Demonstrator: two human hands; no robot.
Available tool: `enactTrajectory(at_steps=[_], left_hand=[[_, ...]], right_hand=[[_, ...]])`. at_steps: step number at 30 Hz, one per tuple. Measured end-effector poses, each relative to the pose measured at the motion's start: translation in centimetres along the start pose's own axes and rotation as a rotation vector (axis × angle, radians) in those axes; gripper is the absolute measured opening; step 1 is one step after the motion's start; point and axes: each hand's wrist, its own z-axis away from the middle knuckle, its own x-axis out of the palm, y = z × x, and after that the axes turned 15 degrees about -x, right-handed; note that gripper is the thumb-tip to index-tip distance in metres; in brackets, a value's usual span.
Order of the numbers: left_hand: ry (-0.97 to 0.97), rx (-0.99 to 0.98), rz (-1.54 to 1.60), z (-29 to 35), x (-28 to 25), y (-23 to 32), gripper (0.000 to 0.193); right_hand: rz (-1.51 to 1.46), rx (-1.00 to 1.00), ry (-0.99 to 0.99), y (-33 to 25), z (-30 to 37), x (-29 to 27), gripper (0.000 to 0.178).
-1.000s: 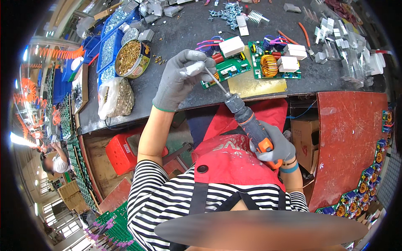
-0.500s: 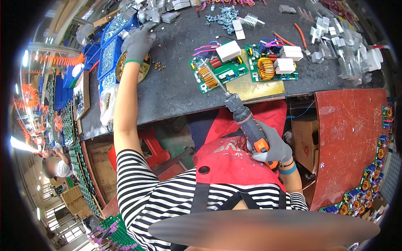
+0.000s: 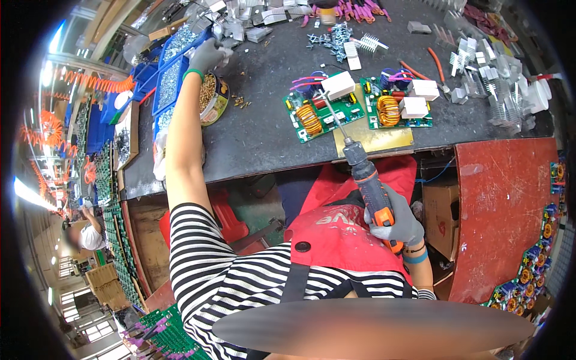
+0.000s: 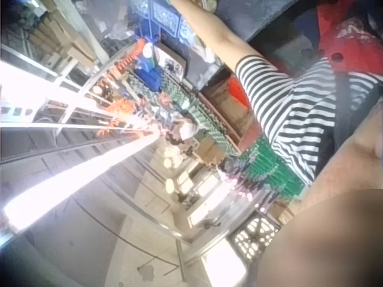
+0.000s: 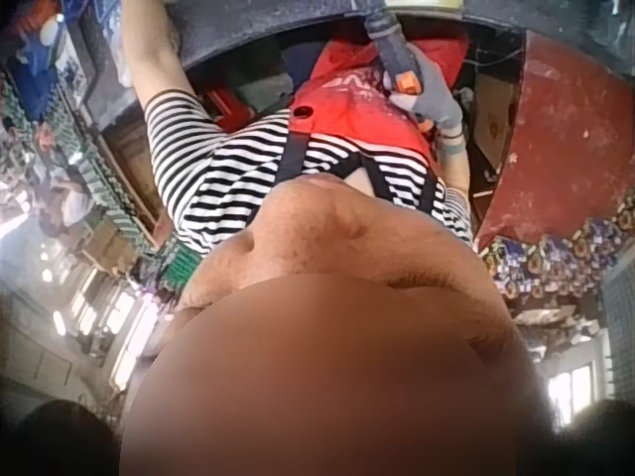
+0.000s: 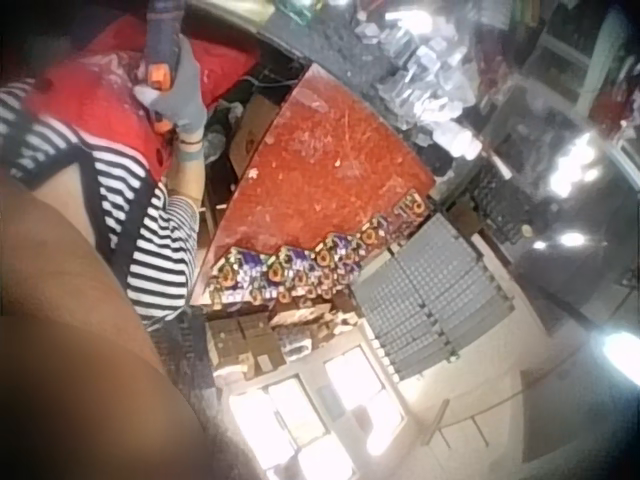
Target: The person assembles electronic components onto a printed circuit board by attaching a heatsink, inductor, and wires with screws, using an electric screwdriver and pliers.
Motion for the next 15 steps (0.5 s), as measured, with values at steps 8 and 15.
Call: enactTrajectory(at_steps=[8,15], left_hand=[[-0.44,0.347,0.945,10.9,-3.7,5.2,0.04],[-0.629,0.297,1.099,13.7,0.2,3.7,0.046]], right_hand=[[0.013,-0.032,0.019,0.9,-0.1,-0.7,0.081],[0.007,-0.02,0.002,0.6,0.0,-0.7,0.08]])
